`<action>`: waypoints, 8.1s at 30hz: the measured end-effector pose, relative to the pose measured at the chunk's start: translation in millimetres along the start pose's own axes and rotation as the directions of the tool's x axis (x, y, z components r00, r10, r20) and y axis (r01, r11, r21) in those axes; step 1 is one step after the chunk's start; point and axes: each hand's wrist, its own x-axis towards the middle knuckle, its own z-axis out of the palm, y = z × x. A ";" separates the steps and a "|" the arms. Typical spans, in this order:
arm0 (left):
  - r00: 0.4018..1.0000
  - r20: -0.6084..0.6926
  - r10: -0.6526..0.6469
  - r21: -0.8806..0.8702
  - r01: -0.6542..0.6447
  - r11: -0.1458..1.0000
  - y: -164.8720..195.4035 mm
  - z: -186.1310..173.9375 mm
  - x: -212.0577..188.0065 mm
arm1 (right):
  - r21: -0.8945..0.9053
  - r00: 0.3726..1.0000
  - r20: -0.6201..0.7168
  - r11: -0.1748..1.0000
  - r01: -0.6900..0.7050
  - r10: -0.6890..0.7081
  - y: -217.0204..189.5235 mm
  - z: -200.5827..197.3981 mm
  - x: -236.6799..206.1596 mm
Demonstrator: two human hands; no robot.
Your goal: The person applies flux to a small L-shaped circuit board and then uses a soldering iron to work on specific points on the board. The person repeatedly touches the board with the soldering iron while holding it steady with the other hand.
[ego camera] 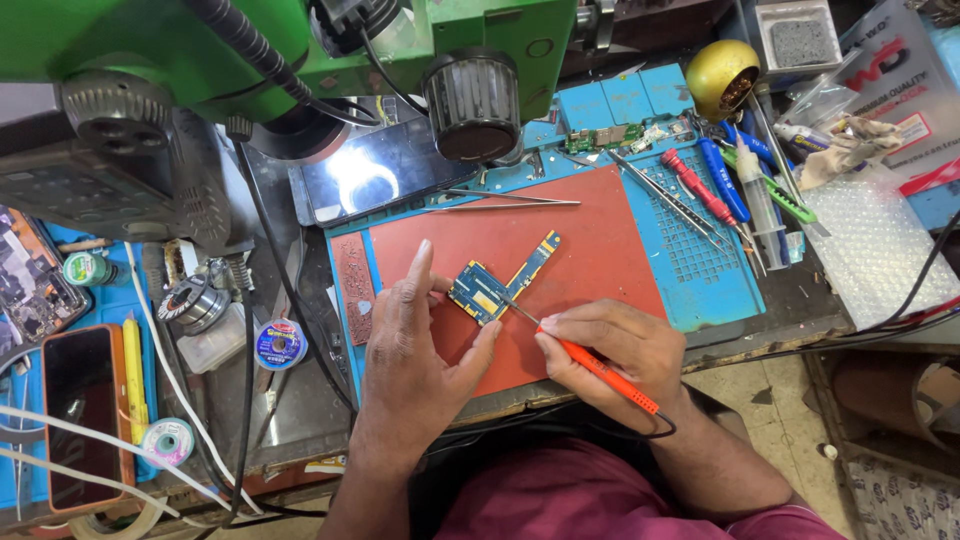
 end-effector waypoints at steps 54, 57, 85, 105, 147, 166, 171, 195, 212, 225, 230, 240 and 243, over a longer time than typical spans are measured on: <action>0.999 -0.011 0.033 -0.025 -0.033 0.999 -6.4 -6.2 -2.1 | -0.014 0.993 0.032 0.993 -0.115 0.116 -5.7 11.2 3.4; 1.000 -0.003 0.018 -0.026 -0.018 1.000 -6.3 -6.0 -2.4 | -0.008 0.995 0.041 0.996 -0.089 0.089 -5.8 11.8 3.5; 0.999 -0.001 0.032 -0.045 -0.032 0.998 -7.4 -5.8 -2.4 | -0.034 0.996 0.042 0.997 -0.072 0.074 -7.3 12.2 7.8; 0.999 0.006 0.047 -0.048 -0.046 0.998 -8.0 -7.2 -2.7 | -0.056 0.998 0.022 0.997 -0.062 0.063 -8.3 13.6 8.2; 0.999 0.016 0.028 -0.050 -0.027 0.998 -8.4 -9.2 -2.8 | -0.089 0.998 0.031 0.995 -0.051 0.053 -11.0 15.6 11.7; 1.000 0.011 0.027 -0.047 -0.027 0.999 -0.3 -7.8 -0.3 | -0.067 0.999 0.019 0.997 -0.032 0.033 -9.7 9.6 12.2; 0.999 0.013 0.029 -0.048 -0.028 0.998 0.9 -7.8 -0.2 | -0.047 0.999 0.017 0.998 -0.036 0.037 -8.9 9.3 11.4; 0.998 0.002 -0.066 0.011 0.066 0.998 -1.2 -4.6 -3.4 | -0.010 0.994 0.002 0.994 -0.111 0.111 -11.7 3.6 30.3; 0.999 -0.027 0.031 0.010 -0.031 0.999 -12.5 -10.7 12.1 | -0.038 0.975 0.029 0.975 -0.220 0.222 -12.1 10.9 29.9; 0.995 -0.095 0.010 -0.042 -0.014 0.999 -23.3 -12.3 7.6 | -0.058 0.985 0.033 0.985 -0.165 0.167 -18.9 16.4 29.6; 0.995 -0.099 0.012 -0.052 -0.017 0.999 -25.3 -12.4 7.9 | -0.064 0.987 0.063 0.987 -0.147 0.151 -18.1 17.2 29.6; 0.996 -0.089 0.006 -0.047 -0.010 0.999 -24.4 -11.8 10.2 | -0.069 0.986 0.089 0.988 -0.135 0.141 -17.0 16.7 29.7; 0.997 -0.081 0.000 -0.050 -0.004 0.999 -23.2 -11.9 10.4 | -0.081 0.986 0.069 0.986 -0.145 0.151 -16.1 16.2 29.7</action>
